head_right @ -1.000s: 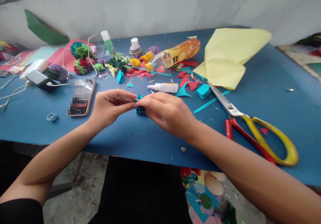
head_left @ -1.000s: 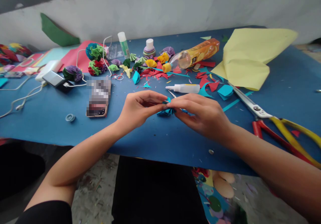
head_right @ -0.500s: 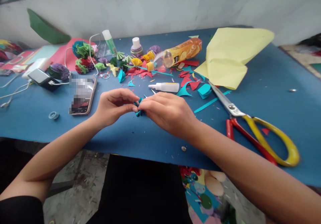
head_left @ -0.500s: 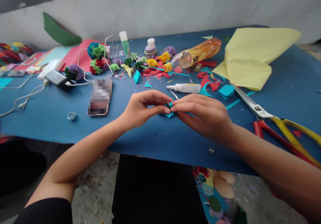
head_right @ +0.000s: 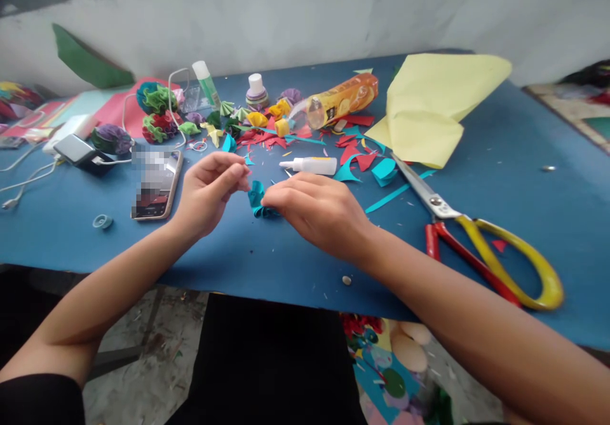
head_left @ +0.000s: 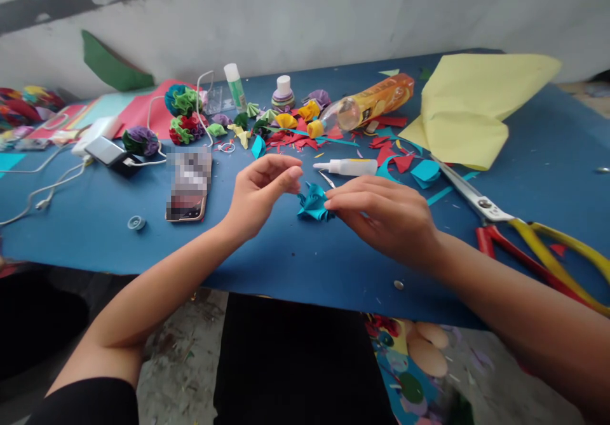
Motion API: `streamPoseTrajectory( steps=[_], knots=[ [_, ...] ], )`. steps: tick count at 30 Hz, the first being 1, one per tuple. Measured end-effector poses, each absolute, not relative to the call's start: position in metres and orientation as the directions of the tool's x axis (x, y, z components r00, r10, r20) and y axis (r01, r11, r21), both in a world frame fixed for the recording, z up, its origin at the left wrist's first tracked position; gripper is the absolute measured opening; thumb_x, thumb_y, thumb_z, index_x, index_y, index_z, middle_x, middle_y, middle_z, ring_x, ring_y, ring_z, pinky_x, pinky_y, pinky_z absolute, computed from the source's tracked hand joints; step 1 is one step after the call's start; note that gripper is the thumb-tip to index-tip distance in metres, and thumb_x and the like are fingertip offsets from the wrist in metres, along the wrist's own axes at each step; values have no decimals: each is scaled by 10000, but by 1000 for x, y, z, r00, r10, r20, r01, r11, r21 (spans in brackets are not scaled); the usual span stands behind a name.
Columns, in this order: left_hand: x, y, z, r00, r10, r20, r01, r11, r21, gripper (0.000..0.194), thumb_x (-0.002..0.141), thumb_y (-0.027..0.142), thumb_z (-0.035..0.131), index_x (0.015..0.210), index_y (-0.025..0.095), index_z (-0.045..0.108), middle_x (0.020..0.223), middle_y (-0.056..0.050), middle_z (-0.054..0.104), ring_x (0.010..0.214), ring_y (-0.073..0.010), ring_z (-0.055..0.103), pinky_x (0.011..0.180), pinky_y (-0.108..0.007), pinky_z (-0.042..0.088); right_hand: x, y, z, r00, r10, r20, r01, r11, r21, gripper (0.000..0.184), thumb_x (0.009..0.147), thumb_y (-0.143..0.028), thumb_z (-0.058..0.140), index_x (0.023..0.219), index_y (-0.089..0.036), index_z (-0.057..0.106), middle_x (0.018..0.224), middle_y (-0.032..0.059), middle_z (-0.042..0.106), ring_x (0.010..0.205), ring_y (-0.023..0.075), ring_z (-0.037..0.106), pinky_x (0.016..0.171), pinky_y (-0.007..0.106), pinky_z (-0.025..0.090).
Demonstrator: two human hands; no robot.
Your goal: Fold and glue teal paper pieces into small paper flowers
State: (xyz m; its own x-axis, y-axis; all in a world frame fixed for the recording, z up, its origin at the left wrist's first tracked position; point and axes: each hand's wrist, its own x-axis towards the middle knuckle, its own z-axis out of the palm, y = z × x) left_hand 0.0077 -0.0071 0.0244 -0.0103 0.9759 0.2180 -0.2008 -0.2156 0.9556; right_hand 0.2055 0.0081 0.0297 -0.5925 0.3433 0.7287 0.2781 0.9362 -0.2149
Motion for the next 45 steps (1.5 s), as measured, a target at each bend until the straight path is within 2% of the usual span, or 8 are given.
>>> streamPoseTrajectory(
  steps=[6,14,19,22,27,32,40,45],
  knots=[
    [7,-3,19,466,866,-182,-140,275,951,424,533,509,854,658,144,679,593,16,651,515,-81,611,558,-221,544,206,8,31,-551,405,729,292,913,-287,162,887,-131,564,944,-257,649,840,3,719,800,136,692,715,258,561],
    [1,-2,25,659,698,-282,-40,407,913,370,477,385,907,632,133,685,566,32,639,503,-60,600,544,-179,529,204,5,31,-619,367,695,195,928,-317,175,887,-130,562,912,-252,685,825,2,712,785,110,686,698,208,551],
    [4,-3,25,467,881,-70,-51,106,993,394,565,457,858,675,128,672,605,19,635,536,-69,590,557,-196,521,201,8,38,-512,686,517,192,678,-709,139,899,-215,534,957,-217,660,908,22,727,820,139,688,713,258,561],
    [6,-6,22,331,937,115,47,-138,989,372,639,466,817,717,127,685,639,0,644,567,-74,581,553,-192,503,199,12,40,-488,773,405,195,549,-813,149,862,-305,585,909,-185,659,864,37,719,773,149,682,661,259,556],
    [6,-8,17,245,911,333,265,-393,881,259,762,396,725,708,146,686,684,-28,685,601,-90,584,534,-183,492,199,14,37,-549,736,397,247,596,-764,124,819,-296,630,816,-178,668,782,31,717,715,149,669,679,278,550],
    [5,-9,15,267,843,467,331,-535,777,130,811,248,656,725,152,681,715,-24,693,645,-87,615,575,-160,508,199,14,33,-535,698,476,301,684,-664,119,811,-295,652,827,-179,673,799,32,725,742,156,668,708,288,541],
    [4,-7,12,285,853,436,354,-517,779,134,798,300,693,826,169,685,793,-25,690,708,-106,632,629,-196,531,199,18,32,-515,697,498,325,697,-639,98,837,-278,638,804,-195,678,806,25,730,780,171,672,760,319,527],
    [-2,0,16,54,830,555,501,-504,703,138,857,299,618,897,180,676,983,-67,694,968,-163,630,814,-285,508,212,38,34,-407,721,561,443,693,-569,114,842,-302,634,825,-204,690,878,46,733,825,187,665,773,349,514]
  ],
)
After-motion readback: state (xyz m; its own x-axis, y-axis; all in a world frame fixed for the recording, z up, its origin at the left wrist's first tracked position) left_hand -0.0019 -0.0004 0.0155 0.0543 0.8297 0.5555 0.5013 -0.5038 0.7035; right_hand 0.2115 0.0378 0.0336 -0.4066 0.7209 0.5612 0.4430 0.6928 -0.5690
